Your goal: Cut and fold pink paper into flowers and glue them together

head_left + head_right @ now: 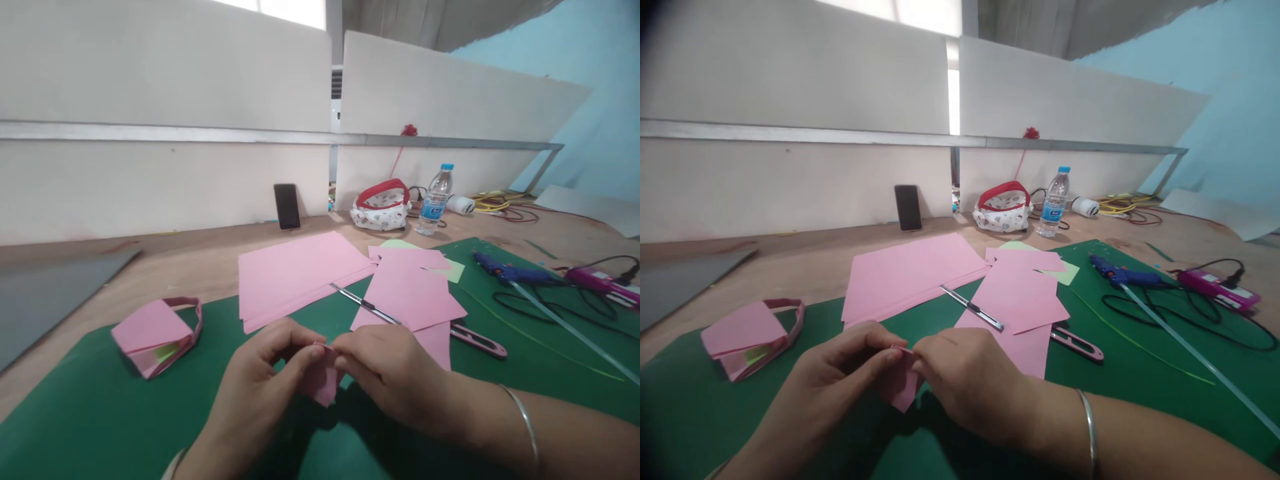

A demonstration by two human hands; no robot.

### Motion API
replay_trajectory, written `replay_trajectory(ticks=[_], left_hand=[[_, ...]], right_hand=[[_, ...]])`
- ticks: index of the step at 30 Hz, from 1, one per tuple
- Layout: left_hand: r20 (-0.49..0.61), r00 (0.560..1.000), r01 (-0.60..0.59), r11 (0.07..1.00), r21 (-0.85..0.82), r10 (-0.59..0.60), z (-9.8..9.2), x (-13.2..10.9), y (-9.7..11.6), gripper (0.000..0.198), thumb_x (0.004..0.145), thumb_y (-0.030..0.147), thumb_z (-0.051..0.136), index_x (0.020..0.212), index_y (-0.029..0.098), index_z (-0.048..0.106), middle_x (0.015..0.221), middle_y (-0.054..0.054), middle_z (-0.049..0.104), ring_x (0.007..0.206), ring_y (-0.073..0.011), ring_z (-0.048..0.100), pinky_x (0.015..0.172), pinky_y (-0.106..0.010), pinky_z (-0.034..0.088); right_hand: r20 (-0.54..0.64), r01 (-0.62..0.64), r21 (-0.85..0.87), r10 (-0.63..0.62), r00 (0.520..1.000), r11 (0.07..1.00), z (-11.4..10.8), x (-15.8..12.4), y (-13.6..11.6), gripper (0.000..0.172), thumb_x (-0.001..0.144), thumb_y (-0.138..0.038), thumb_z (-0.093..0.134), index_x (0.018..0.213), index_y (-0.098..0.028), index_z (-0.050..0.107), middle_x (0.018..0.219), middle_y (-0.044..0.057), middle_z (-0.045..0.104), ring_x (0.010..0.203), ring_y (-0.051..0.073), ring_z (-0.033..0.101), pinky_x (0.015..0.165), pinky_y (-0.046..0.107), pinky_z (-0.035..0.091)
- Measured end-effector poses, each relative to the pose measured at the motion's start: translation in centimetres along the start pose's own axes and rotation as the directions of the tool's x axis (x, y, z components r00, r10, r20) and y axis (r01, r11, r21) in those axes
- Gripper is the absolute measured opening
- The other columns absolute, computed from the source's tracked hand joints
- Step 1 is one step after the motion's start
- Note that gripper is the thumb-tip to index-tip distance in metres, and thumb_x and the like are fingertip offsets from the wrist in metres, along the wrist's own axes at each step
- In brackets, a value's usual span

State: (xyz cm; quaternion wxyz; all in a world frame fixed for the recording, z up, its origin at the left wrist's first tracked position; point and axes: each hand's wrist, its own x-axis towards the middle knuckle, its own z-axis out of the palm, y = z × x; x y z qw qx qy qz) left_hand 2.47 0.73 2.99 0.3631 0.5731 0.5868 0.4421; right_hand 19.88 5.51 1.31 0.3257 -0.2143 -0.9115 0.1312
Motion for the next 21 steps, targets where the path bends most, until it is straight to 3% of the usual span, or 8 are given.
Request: replay_trajectory(ticks=[4, 7, 12, 15, 18, 21], left_hand=[[0.041, 0.999, 0.021, 1.000, -0.007, -0.021, 0.2, -0.1, 0.2, 0.017, 0.077, 0.034, 0.060, 0.071, 0.021, 0.069, 0.065, -0.002, 0.071, 0.063, -0.0186, 0.063, 0.061, -0.026, 0.047], [0.038, 0.998, -0.047, 0.996, 0.072, 0.044, 0.1, 0.0, 0.0, 0.020, 0.077, 0.033, 0.061, 0.063, 0.023, 0.070, 0.065, -0.002, 0.072, 0.064, -0.0193, 0.064, 0.060, -0.026, 0.046], [0.060, 0.966, -0.258, 0.904, 0.341, 0.253, -0.2, -0.1, -0.8, 0.022, 0.080, 0.031, 0.060, 0.063, 0.025, 0.072, 0.062, -0.001, 0.071, 0.059, -0.0171, 0.064, 0.057, -0.025, 0.045], [0.083, 0.939, -0.340, 0.868, 0.360, 0.334, -0.1, -0.3, -0.8, 0.018, 0.080, 0.031, 0.061, 0.068, 0.025, 0.073, 0.064, 0.000, 0.071, 0.059, -0.0150, 0.064, 0.056, -0.023, 0.045], [0.091, 0.951, -0.311, 0.905, 0.292, 0.297, -0.1, -0.1, -0.7, 0.015, 0.078, 0.035, 0.064, 0.072, 0.026, 0.074, 0.070, 0.000, 0.074, 0.064, -0.0162, 0.066, 0.060, -0.022, 0.047], [0.105, 0.978, -0.195, 0.965, 0.176, 0.178, -0.2, 0.3, -0.9, 0.015, 0.079, 0.035, 0.062, 0.081, 0.027, 0.075, 0.079, -0.001, 0.076, 0.072, -0.0181, 0.067, 0.067, -0.024, 0.048]], right_hand=[[-0.016, -0.144, 0.115, 0.147, 0.989, 0.983, -0.8, 0.0, -0.2, 0.016, 0.087, -0.012, 0.047, 0.079, -0.016, 0.060, 0.069, 0.001, 0.063, 0.061, 0.011, 0.055, 0.057, 0.021, 0.038], [0.012, -0.205, 0.118, 0.205, 0.979, 0.972, -1.1, 0.1, 0.0, 0.013, 0.086, -0.013, 0.049, 0.080, -0.017, 0.060, 0.070, 0.001, 0.063, 0.062, 0.011, 0.055, 0.057, 0.021, 0.039], [0.007, -0.042, 0.042, 0.042, 0.999, 0.998, -0.5, 0.3, 0.3, 0.017, 0.089, -0.015, 0.047, 0.084, -0.014, 0.063, 0.077, 0.006, 0.064, 0.071, 0.016, 0.056, 0.064, 0.026, 0.041], [-0.048, -0.007, 0.097, 0.011, 0.999, 0.995, -0.7, 0.5, 0.0, 0.019, 0.088, -0.015, 0.050, 0.079, -0.014, 0.065, 0.076, 0.006, 0.063, 0.073, 0.016, 0.056, 0.066, 0.027, 0.042], [-0.062, -0.105, 0.234, 0.123, 0.990, 0.966, -1.2, 0.6, -0.2, 0.014, 0.083, -0.012, 0.056, 0.073, -0.014, 0.066, 0.067, 0.003, 0.060, 0.065, 0.012, 0.055, 0.059, 0.023, 0.041], [-0.033, -0.270, 0.366, 0.303, 0.953, 0.890, -1.5, 0.8, 0.0, 0.011, 0.077, -0.010, 0.061, 0.070, -0.015, 0.068, 0.064, 0.001, 0.061, 0.060, 0.010, 0.055, 0.056, 0.021, 0.041]])
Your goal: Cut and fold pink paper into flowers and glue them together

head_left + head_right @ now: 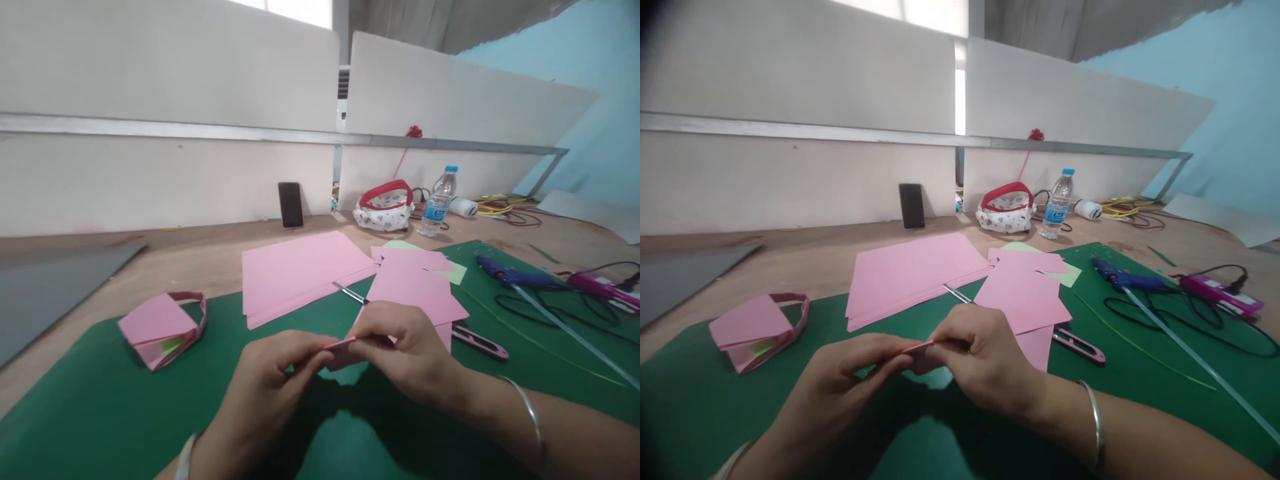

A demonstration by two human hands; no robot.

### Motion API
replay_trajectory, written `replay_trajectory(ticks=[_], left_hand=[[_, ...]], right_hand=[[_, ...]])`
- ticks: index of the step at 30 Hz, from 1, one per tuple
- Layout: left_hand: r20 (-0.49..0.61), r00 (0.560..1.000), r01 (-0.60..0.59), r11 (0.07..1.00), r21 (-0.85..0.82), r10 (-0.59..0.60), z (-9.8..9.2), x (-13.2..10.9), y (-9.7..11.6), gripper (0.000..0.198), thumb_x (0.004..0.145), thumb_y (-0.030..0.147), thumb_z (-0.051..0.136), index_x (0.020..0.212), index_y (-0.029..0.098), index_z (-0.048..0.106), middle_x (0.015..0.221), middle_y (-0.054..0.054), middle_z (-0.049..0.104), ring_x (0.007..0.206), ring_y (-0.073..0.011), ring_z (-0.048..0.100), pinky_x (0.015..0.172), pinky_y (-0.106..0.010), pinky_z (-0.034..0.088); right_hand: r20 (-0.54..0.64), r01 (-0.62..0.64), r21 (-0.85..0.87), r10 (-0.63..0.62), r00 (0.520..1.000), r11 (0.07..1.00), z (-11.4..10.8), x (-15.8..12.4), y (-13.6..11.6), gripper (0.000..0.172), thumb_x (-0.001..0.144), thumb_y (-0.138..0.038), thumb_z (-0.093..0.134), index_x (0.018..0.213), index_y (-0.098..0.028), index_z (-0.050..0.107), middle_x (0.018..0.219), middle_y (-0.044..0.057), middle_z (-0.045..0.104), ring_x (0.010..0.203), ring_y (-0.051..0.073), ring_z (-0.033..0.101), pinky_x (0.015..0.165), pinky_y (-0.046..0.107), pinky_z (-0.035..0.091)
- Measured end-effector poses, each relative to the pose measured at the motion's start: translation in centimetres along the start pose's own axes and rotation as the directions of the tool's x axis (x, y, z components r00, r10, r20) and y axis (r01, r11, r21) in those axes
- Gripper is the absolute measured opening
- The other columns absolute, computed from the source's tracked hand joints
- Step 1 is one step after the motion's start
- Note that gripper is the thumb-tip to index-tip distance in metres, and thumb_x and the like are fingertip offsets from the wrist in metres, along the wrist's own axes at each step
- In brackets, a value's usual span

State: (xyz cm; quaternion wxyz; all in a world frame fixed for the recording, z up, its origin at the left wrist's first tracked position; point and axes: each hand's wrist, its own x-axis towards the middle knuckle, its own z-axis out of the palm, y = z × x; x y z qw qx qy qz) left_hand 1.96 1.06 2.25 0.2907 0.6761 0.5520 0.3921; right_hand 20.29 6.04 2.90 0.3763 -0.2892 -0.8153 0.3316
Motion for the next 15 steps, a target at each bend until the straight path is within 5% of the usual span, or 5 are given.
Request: replay_trajectory(ticks=[5, 8, 12, 15], left_hand=[[0.113, 0.976, 0.207, 0.952, -0.226, -0.185, -0.1, 0.3, -0.1, 0.019, 0.079, 0.033, 0.060, 0.071, 0.022, 0.073, 0.063, 0.000, 0.068, 0.061, -0.0155, 0.058, 0.058, -0.023, 0.043], [0.169, 0.947, 0.315, 0.896, -0.314, -0.274, 0.0, 0.5, 0.0, 0.027, 0.079, 0.036, 0.059, 0.062, 0.018, 0.068, 0.055, 0.001, 0.059, 0.053, -0.0126, 0.050, 0.050, -0.022, 0.039], [0.066, 0.880, 0.460, 0.807, -0.370, -0.471, 0.2, 0.7, 0.0, 0.036, 0.078, 0.047, 0.057, 0.062, 0.016, 0.063, 0.052, 0.000, 0.058, 0.045, -0.0114, 0.049, 0.043, -0.021, 0.033], [0.197, 0.841, 0.528, 0.687, -0.500, -0.503, 0.4, 0.6, -0.1, 0.041, 0.077, 0.053, 0.055, 0.063, 0.015, 0.064, 0.054, -0.003, 0.062, 0.045, -0.0130, 0.054, 0.041, -0.021, 0.030]], right_hand=[[0.073, -0.348, 0.284, 0.342, 0.937, 0.894, 0.3, 0.5, 0.1, 0.011, 0.071, -0.009, 0.058, 0.066, -0.014, 0.066, 0.059, -0.001, 0.060, 0.055, 0.010, 0.055, 0.051, 0.021, 0.044], [0.076, -0.394, 0.295, 0.390, 0.918, 0.870, 0.3, 0.7, 0.3, 0.010, 0.070, -0.009, 0.059, 0.066, -0.014, 0.067, 0.057, -0.001, 0.060, 0.053, 0.010, 0.055, 0.049, 0.020, 0.043], [-0.140, -0.141, 0.095, 0.153, 0.978, 0.985, -0.1, 0.7, 1.0, 0.010, 0.076, -0.013, 0.062, 0.077, -0.017, 0.071, 0.066, 0.002, 0.065, 0.054, 0.011, 0.057, 0.047, 0.022, 0.046], [-0.163, 0.181, -0.097, -0.195, 0.967, 0.979, -0.2, 0.4, 1.3, 0.016, 0.082, -0.013, 0.059, 0.090, -0.019, 0.071, 0.082, 0.005, 0.068, 0.072, 0.014, 0.063, 0.061, 0.025, 0.054]])
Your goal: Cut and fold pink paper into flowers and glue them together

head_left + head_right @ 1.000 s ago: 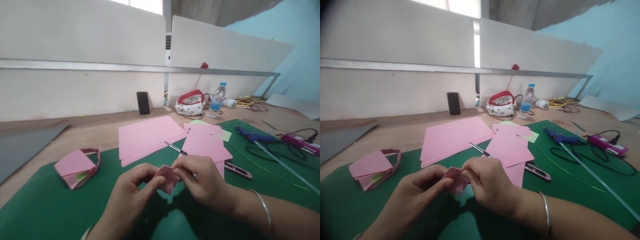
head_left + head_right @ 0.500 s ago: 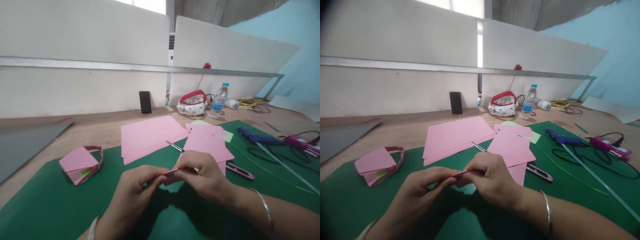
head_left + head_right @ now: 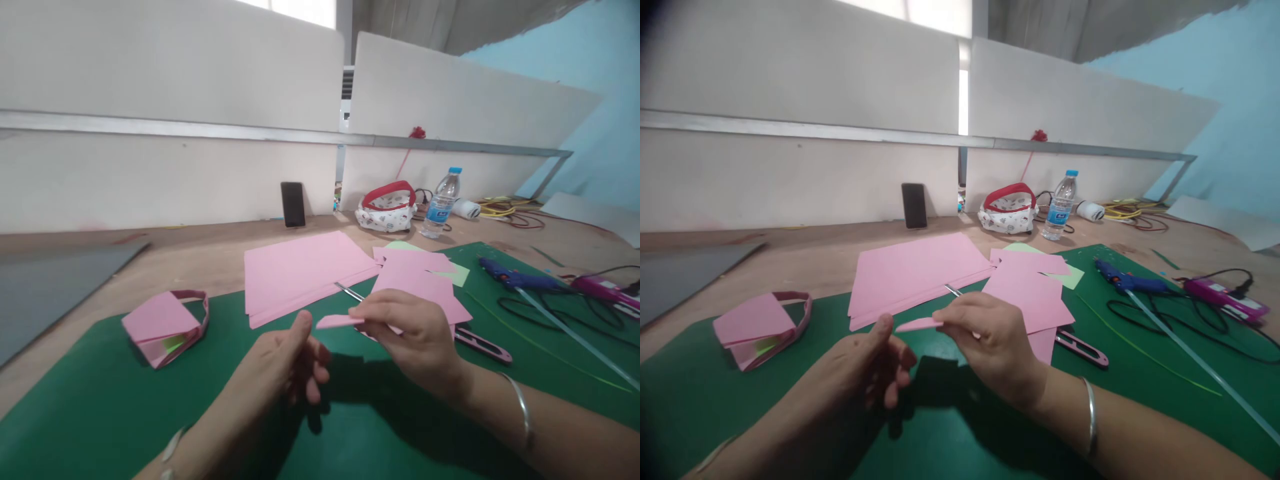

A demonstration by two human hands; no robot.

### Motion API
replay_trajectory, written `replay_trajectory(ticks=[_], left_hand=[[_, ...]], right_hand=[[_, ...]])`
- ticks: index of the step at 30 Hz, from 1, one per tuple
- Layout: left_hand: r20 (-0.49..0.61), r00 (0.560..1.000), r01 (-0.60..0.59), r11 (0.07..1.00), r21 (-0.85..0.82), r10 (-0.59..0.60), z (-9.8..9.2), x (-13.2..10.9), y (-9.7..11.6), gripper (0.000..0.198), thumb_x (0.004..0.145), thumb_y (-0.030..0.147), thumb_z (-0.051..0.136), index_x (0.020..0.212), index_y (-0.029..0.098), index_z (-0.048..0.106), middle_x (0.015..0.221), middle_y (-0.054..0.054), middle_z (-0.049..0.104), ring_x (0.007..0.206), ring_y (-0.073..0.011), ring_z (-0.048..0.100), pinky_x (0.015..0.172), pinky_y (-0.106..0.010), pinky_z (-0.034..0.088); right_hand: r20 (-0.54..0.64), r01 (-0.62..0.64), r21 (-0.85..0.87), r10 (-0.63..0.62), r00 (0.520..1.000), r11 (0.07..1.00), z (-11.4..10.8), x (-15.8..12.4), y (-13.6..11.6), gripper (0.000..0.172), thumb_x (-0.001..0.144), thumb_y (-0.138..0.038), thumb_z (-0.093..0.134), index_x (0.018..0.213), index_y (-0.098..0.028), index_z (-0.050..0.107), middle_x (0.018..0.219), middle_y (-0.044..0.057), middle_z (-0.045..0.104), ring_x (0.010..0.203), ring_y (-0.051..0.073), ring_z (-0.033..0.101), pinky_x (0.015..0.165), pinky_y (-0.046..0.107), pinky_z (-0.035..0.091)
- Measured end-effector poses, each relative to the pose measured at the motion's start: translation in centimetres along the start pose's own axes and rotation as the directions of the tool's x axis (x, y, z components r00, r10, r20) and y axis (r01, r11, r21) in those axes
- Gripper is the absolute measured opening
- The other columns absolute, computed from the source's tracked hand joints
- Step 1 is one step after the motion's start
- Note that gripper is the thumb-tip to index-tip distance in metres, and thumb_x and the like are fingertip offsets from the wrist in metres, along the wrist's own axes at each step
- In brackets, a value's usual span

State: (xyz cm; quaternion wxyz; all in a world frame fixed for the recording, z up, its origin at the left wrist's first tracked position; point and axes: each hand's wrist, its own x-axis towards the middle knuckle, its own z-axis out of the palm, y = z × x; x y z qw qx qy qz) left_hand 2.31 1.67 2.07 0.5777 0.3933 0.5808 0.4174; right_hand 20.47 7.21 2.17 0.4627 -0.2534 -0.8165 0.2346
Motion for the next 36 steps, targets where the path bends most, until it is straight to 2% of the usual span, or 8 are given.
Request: replay_trajectory(ticks=[3, 6, 10, 13, 17, 21, 26, 36], left_hand=[[0.087, 0.996, 0.022, 0.989, -0.146, -0.010, 0.0, 0.0, -0.2, 0.034, 0.072, 0.047, 0.066, 0.068, 0.014, 0.066, 0.055, -0.001, 0.061, 0.046, -0.0094, 0.051, 0.042, -0.018, 0.027], [0.011, 0.999, -0.040, 0.994, -0.106, 0.041, -0.3, 0.0, -0.4, 0.025, 0.068, 0.037, 0.073, 0.071, 0.013, 0.068, 0.052, 0.002, 0.058, 0.046, -0.0065, 0.043, 0.047, -0.018, 0.028], [-0.101, 0.989, -0.107, 0.994, 0.007, 0.107, -0.6, 0.1, -0.2, 0.024, 0.068, 0.038, 0.072, 0.068, 0.014, 0.068, 0.052, 0.002, 0.057, 0.049, -0.0090, 0.044, 0.049, -0.021, 0.029], [-0.096, 0.984, -0.145, 0.987, 0.062, 0.151, -0.5, -0.1, 0.0, 0.020, 0.068, 0.035, 0.072, 0.067, 0.015, 0.069, 0.053, 0.002, 0.058, 0.050, -0.0099, 0.045, 0.050, -0.022, 0.031], [-0.103, 0.977, -0.180, 0.981, 0.076, 0.187, 0.1, -0.3, -0.1, 0.016, 0.064, 0.032, 0.074, 0.067, 0.017, 0.072, 0.055, 0.001, 0.060, 0.052, -0.0107, 0.047, 0.050, -0.022, 0.034], [-0.089, 0.980, -0.172, 0.984, 0.053, 0.176, 0.4, -0.4, -0.4, 0.019, 0.067, 0.035, 0.071, 0.074, 0.018, 0.073, 0.053, 0.002, 0.058, 0.048, -0.0102, 0.046, 0.045, -0.021, 0.034], [-0.081, 0.983, -0.161, 0.986, 0.043, 0.164, 0.4, -0.4, -0.3, 0.017, 0.068, 0.032, 0.071, 0.077, 0.018, 0.072, 0.050, 0.004, 0.054, 0.046, -0.0081, 0.041, 0.042, -0.019, 0.030], [-0.004, 0.973, -0.232, 0.973, 0.012, 0.232, -0.3, 0.3, -0.6, 0.013, 0.068, 0.024, 0.069, 0.079, 0.017, 0.072, 0.062, 0.000, 0.063, 0.057, -0.0122, 0.051, 0.058, -0.026, 0.041]], right_hand=[[0.112, 0.197, -0.059, -0.190, 0.975, 0.979, 0.3, -0.4, 0.0, 0.018, 0.086, -0.010, 0.055, 0.093, -0.018, 0.070, 0.094, 0.008, 0.068, 0.085, 0.014, 0.065, 0.073, 0.025, 0.055], [0.123, 0.202, -0.062, -0.193, 0.973, 0.977, 0.5, -0.4, -0.2, 0.024, 0.086, -0.006, 0.050, 0.099, -0.017, 0.067, 0.107, 0.010, 0.065, 0.098, 0.016, 0.061, 0.083, 0.029, 0.053], [0.068, -0.090, -0.015, 0.091, 0.994, 0.996, 0.4, -0.2, -0.6, 0.031, 0.084, -0.012, 0.054, 0.113, -0.019, 0.058, 0.101, 0.008, 0.065, 0.087, 0.017, 0.061, 0.070, 0.030, 0.053], [0.215, -0.370, 0.058, 0.350, 0.912, 0.927, 0.5, -0.2, -0.9, 0.030, 0.078, -0.020, 0.063, 0.107, -0.017, 0.058, 0.082, 0.003, 0.066, 0.070, 0.014, 0.060, 0.059, 0.025, 0.049], [0.333, -0.509, 0.149, 0.442, 0.833, 0.848, 1.0, -0.3, -1.0, 0.006, 0.080, -0.021, 0.060, 0.078, -0.015, 0.060, 0.069, 0.000, 0.061, 0.060, 0.010, 0.056, 0.054, 0.021, 0.045], [0.377, -0.509, 0.169, 0.422, 0.824, 0.844, 1.1, -0.1, -0.8, 0.012, 0.082, -0.017, 0.055, 0.071, -0.015, 0.060, 0.064, -0.002, 0.057, 0.055, 0.008, 0.051, 0.050, 0.020, 0.042], [0.361, -0.458, 0.118, 0.391, 0.846, 0.881, 0.9, 0.1, -0.8, 0.008, 0.081, -0.015, 0.056, 0.081, -0.014, 0.064, 0.071, 0.000, 0.062, 0.062, 0.010, 0.054, 0.055, 0.021, 0.042], [0.260, -0.346, 0.030, 0.327, 0.909, 0.938, 0.5, 0.0, -1.2, 0.017, 0.085, -0.019, 0.053, 0.100, -0.018, 0.062, 0.089, 0.002, 0.065, 0.076, 0.013, 0.056, 0.062, 0.026, 0.044]])
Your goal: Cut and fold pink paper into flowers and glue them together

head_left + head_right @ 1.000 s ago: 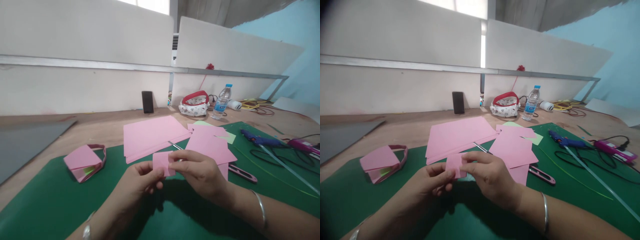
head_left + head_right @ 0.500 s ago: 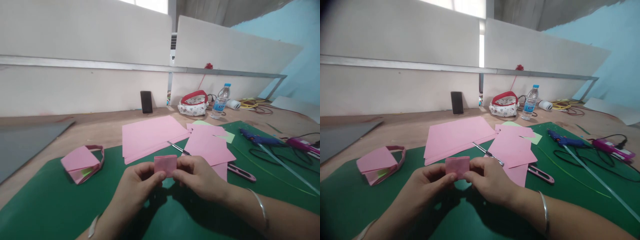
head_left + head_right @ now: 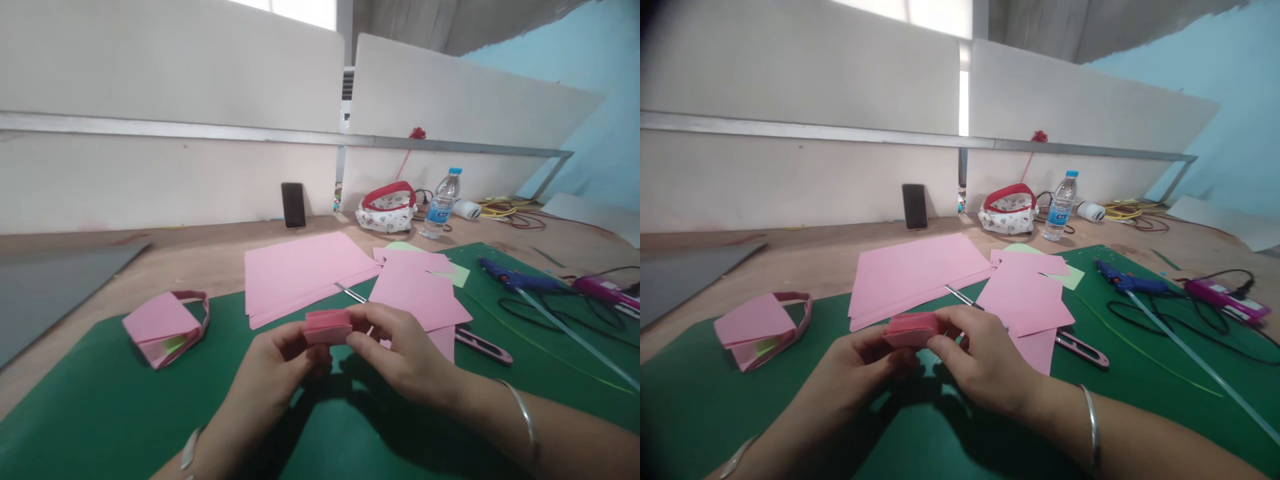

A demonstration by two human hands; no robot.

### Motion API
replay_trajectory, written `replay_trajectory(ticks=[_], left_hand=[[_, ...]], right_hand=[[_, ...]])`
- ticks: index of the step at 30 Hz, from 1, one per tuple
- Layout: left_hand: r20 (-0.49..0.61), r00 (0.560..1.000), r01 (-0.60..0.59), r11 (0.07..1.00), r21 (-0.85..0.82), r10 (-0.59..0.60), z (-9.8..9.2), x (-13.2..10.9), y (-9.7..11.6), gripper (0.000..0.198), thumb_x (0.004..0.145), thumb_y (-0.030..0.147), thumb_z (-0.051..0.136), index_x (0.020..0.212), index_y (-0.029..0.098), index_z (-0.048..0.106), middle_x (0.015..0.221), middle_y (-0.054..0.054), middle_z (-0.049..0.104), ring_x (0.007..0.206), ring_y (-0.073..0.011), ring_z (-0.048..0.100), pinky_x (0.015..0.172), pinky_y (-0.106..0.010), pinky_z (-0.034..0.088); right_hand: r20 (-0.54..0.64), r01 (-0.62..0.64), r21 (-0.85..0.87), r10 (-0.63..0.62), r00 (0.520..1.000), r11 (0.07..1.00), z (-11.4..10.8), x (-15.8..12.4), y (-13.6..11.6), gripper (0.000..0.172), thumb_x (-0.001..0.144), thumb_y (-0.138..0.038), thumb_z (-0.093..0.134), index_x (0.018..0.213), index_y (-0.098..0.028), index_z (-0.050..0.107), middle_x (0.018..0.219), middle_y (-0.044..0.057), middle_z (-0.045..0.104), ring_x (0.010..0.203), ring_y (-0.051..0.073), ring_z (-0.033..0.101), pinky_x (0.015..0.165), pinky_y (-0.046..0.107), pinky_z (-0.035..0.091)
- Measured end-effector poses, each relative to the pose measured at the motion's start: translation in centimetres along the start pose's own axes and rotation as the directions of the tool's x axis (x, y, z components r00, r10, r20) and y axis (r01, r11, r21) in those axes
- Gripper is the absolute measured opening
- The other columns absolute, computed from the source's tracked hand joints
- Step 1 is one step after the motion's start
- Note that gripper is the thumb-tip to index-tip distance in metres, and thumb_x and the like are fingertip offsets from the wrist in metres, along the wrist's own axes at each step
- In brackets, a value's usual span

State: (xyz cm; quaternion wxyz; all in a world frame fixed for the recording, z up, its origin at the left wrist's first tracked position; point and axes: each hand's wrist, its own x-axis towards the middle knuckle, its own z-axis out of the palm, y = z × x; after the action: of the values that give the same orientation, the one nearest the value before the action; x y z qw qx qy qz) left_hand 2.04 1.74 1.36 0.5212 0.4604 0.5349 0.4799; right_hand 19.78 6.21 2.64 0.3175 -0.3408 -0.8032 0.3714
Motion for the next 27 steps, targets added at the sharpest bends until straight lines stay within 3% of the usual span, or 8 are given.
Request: replay_trajectory(ticks=[8, 11, 14, 17, 22, 27], left_hand=[[0.012, 1.000, 0.010, 1.000, -0.011, -0.010, -0.03, 0.11, -0.16, 0.020, 0.064, 0.024, 0.071, 0.083, 0.016, 0.073, 0.069, -0.002, 0.068, 0.063, -0.0143, 0.055, 0.062, -0.027, 0.043], [-0.018, 1.000, 0.020, 1.000, -0.012, -0.020, 0.25, 0.02, -0.14, 0.023, 0.064, 0.021, 0.071, 0.087, 0.017, 0.072, 0.071, -0.003, 0.070, 0.063, -0.0144, 0.056, 0.061, -0.027, 0.044], [-0.019, 0.999, 0.037, 0.999, 0.007, -0.037, 0.43, -0.12, 0.00, 0.022, 0.066, 0.022, 0.069, 0.087, 0.018, 0.072, 0.063, 0.000, 0.068, 0.056, -0.0125, 0.055, 0.055, -0.025, 0.043], [-0.076, 0.997, 0.013, 0.997, 0.070, -0.008, 0.40, -0.21, 0.32, 0.017, 0.067, 0.024, 0.069, 0.083, 0.019, 0.072, 0.070, -0.001, 0.072, 0.063, -0.0148, 0.060, 0.059, -0.025, 0.045], [-0.087, 0.994, -0.044, 0.975, 0.218, 0.065, 0.19, -0.37, 0.47, 0.016, 0.071, 0.028, 0.067, 0.082, 0.018, 0.071, 0.079, -0.003, 0.074, 0.073, -0.0176, 0.063, 0.065, -0.024, 0.046], [-0.080, 0.996, -0.028, 0.971, 0.237, 0.048, 0.11, -0.57, -0.08, 0.019, 0.071, 0.032, 0.066, 0.083, 0.018, 0.070, 0.074, -0.004, 0.071, 0.063, -0.0166, 0.060, 0.052, -0.023, 0.044]], right_hand=[[-0.009, 0.061, -0.035, -0.061, 0.998, 0.998, 0.08, -0.14, 0.10, 0.022, 0.079, -0.015, 0.061, 0.102, -0.017, 0.061, 0.090, 0.001, 0.065, 0.074, 0.012, 0.055, 0.060, 0.023, 0.044], [-0.018, 0.073, -0.062, -0.074, 0.997, 0.995, 0.09, -0.18, 0.20, 0.015, 0.082, -0.018, 0.059, 0.096, -0.017, 0.063, 0.083, 0.000, 0.065, 0.070, 0.011, 0.054, 0.059, 0.023, 0.042], [-0.013, 0.033, -0.091, -0.034, 0.999, 0.995, 0.12, -0.08, 0.29, 0.011, 0.084, -0.018, 0.055, 0.085, -0.016, 0.065, 0.072, -0.001, 0.064, 0.064, 0.010, 0.052, 0.057, 0.023, 0.039], [0.003, -0.032, -0.082, 0.032, 0.999, 0.996, 0.19, 0.17, 0.43, 0.010, 0.082, -0.017, 0.055, 0.077, -0.015, 0.064, 0.067, -0.001, 0.062, 0.060, 0.010, 0.050, 0.054, 0.023, 0.038], [-0.003, -0.059, -0.028, 0.059, 0.998, 0.998, 0.25, 0.44, 0.65, 0.010, 0.079, -0.016, 0.058, 0.086, -0.016, 0.066, 0.074, 0.001, 0.065, 0.065, 0.011, 0.055, 0.057, 0.022, 0.043], [0.000, -0.056, 0.056, 0.056, 0.998, 0.997, 0.17, 0.31, 0.82, 0.016, 0.083, -0.017, 0.054, 0.090, -0.015, 0.068, 0.075, 0.003, 0.067, 0.060, 0.011, 0.059, 0.056, 0.023, 0.047]])
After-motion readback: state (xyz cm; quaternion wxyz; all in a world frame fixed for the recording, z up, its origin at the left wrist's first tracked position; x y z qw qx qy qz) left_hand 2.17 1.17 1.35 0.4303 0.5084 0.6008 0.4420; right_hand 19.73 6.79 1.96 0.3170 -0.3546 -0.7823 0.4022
